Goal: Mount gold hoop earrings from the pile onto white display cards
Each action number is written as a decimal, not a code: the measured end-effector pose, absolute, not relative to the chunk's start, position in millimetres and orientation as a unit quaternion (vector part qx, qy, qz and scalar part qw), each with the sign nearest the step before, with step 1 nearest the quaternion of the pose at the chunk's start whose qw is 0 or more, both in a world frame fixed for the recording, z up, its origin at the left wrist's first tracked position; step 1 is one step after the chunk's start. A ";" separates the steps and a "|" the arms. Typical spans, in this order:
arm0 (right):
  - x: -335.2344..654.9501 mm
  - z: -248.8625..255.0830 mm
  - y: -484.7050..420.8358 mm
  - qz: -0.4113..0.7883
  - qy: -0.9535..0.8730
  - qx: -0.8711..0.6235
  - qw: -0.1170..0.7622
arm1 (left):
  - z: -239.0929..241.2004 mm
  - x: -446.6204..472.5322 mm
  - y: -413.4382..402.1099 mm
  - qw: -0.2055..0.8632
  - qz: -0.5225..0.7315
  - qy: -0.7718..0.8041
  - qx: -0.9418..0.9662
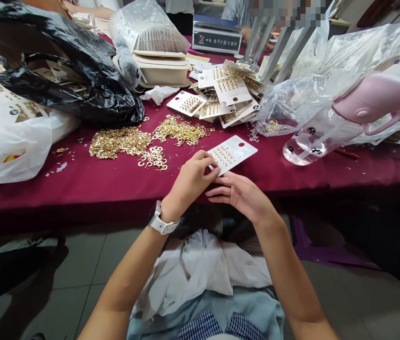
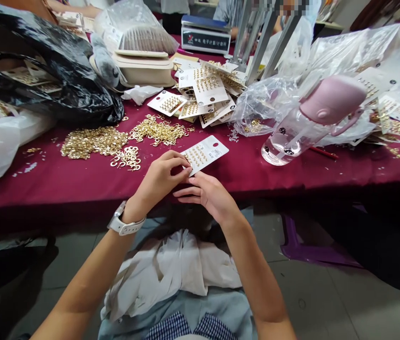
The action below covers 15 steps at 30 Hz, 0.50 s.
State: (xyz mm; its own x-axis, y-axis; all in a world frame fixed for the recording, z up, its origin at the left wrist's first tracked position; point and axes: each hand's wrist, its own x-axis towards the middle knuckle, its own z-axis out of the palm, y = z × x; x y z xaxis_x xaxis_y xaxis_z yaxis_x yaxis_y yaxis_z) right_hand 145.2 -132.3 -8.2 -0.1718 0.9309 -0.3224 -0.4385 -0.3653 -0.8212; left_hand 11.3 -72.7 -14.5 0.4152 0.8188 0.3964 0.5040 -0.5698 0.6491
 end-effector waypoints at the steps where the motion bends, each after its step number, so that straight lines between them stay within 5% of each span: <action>1: 148.4 -7.8 -131.1 0.717 -0.295 -0.423 0.469 | -14.8 11.9 -70.8 0.224 0.352 0.413 0.809; 8: 158.4 -6.5 -138.0 0.687 -0.351 -0.450 0.450 | -16.7 11.1 -65.2 0.204 0.352 0.391 0.826; 15: 193.3 8.1 -150.1 0.303 -0.507 -0.648 0.482 | -21.2 10.0 -67.4 0.113 0.284 0.372 0.877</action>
State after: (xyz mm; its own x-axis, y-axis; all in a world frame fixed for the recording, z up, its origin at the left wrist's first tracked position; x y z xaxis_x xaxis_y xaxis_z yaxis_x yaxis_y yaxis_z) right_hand 193.3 -150.1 8.1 0.3032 0.9481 0.0959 0.3650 -0.0225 -0.9308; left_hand 10.0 -67.4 -21.2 0.5628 0.7159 0.4133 0.5874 -0.6981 0.4094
